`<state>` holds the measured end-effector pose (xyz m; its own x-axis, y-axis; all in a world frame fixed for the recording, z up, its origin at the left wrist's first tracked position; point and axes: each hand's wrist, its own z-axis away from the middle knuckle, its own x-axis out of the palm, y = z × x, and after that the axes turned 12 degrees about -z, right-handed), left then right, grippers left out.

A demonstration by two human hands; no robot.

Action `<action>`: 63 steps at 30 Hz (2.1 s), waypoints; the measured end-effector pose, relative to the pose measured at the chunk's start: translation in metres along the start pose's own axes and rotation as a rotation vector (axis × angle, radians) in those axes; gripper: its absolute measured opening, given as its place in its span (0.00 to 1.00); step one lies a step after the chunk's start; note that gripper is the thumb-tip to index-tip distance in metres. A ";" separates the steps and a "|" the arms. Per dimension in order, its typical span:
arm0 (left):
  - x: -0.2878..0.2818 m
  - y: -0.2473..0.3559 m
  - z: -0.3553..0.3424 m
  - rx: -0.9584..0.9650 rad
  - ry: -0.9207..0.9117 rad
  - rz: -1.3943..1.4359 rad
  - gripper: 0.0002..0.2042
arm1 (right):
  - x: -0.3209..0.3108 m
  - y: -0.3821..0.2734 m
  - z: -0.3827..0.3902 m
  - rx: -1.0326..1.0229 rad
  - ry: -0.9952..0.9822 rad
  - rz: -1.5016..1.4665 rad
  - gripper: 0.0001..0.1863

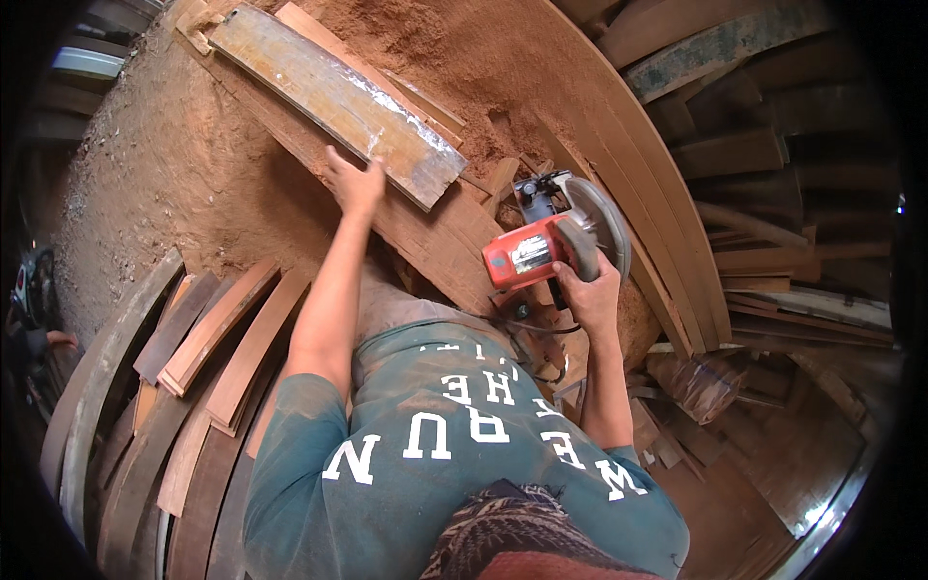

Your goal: The person selects a wooden plank from a pile and uses a circular saw to cut it. They then use an electric planer to smooth the surface of the cut wood, repeatedly running the tool along the length of the plank.

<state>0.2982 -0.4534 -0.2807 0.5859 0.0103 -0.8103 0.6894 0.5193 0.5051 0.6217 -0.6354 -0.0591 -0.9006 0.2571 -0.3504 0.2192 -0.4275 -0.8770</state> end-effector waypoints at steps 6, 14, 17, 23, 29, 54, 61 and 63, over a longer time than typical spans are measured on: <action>-0.025 0.039 -0.086 -0.138 -0.009 -0.102 0.62 | 0.023 0.000 -0.021 -0.082 -0.143 0.141 0.17; 0.001 0.115 -0.105 -0.355 -0.026 -0.382 0.71 | 0.053 -0.008 -0.020 -0.028 -0.202 0.042 0.16; 0.004 0.114 -0.096 -0.337 -0.012 -0.377 0.70 | 0.049 -0.005 -0.022 0.007 -0.207 0.079 0.17; -0.001 0.110 -0.089 -0.266 -0.041 -0.394 0.68 | 0.049 -0.003 -0.023 0.043 -0.205 0.116 0.17; -0.005 0.115 -0.107 -0.243 -0.033 -0.396 0.66 | 0.049 -0.006 -0.025 -0.013 -0.206 0.205 0.16; -0.031 0.011 -0.179 -0.207 -0.034 -0.279 0.49 | 0.118 0.030 -0.027 -0.133 -0.370 0.073 0.15; -0.023 0.008 -0.183 -0.221 -0.019 -0.313 0.48 | 0.121 0.032 -0.014 -0.106 -0.355 0.095 0.12; -0.025 0.008 -0.180 -0.208 -0.022 -0.306 0.49 | 0.122 0.030 -0.015 -0.099 -0.373 0.123 0.10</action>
<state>0.2126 -0.2954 -0.3095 0.3763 -0.1893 -0.9070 0.7340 0.6583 0.1671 0.5237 -0.6036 -0.1329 -0.9356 -0.1308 -0.3279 0.3530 -0.3448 -0.8697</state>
